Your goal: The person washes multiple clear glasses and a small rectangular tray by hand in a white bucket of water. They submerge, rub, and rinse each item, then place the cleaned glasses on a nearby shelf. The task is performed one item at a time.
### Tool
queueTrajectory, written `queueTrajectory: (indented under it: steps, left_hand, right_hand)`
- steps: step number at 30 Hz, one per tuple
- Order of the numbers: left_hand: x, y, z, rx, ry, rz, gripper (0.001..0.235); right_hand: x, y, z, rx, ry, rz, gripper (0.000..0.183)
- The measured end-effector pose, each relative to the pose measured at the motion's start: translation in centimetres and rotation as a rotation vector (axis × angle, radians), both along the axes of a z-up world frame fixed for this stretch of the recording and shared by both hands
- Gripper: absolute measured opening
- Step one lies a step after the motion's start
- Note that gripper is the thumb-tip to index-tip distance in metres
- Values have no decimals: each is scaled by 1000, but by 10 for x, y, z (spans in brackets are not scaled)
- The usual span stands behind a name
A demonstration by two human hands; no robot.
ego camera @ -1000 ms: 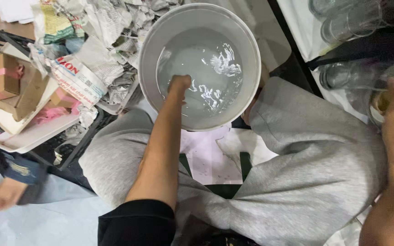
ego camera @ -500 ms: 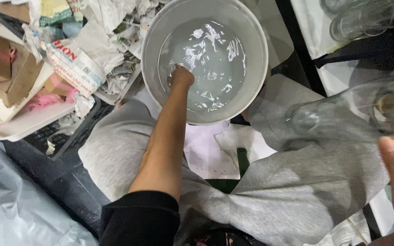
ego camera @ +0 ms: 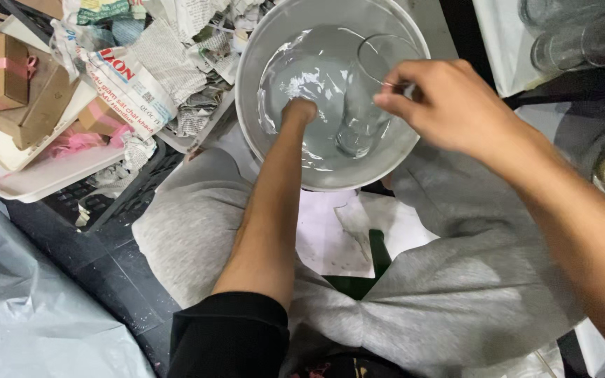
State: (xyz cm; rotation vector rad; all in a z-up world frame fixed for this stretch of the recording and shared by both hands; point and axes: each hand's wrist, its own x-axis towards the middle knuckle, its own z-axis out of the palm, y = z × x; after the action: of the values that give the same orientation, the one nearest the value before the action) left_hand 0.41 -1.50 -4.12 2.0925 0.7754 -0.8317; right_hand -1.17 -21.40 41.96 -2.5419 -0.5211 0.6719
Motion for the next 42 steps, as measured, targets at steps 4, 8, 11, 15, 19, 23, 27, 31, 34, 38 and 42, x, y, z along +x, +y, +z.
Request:
queueTrajectory:
  steps: [4,8,11,15,19,23,27,31,34,38,42]
  left_hand:
    - [10,-2,20,-49,-24,68,57]
    - [16,5,67,-181,94,271,60]
    - [3,13,97,-478,221,458,66]
    - [7,10,114,-633,257,470,81]
    - [5,3,111,-574,292,300,90]
    - [1,1,118,-408,84,353,98]
    - [6,0,122,-262,83,189,121]
    - [13,3,96,-254,68,94,136]
    - [15,-3,61,-161,14,62,132]
    - [13,-5,23,-98,-33,-49,111]
    - [14,-9,17,-100,-63,14,98]
  right_hand:
    - [29,15,-69,94,31,-15,36]
    - [45,18,-140,149,326,-292,37]
    - [50,21,-188,246,481,-446,38]
    - [48,26,-239,401,568,-571,34]
    - [46,30,-268,438,636,-696,38]
    - [51,40,-274,463,661,-723,36]
    - [54,47,-275,446,608,-751,32]
    - [52,50,-289,521,625,-792,28]
    - [54,49,-304,517,612,-808,30]
    - [56,45,-323,386,663,-771,35]
    - [55,46,-331,435,560,-692,34]
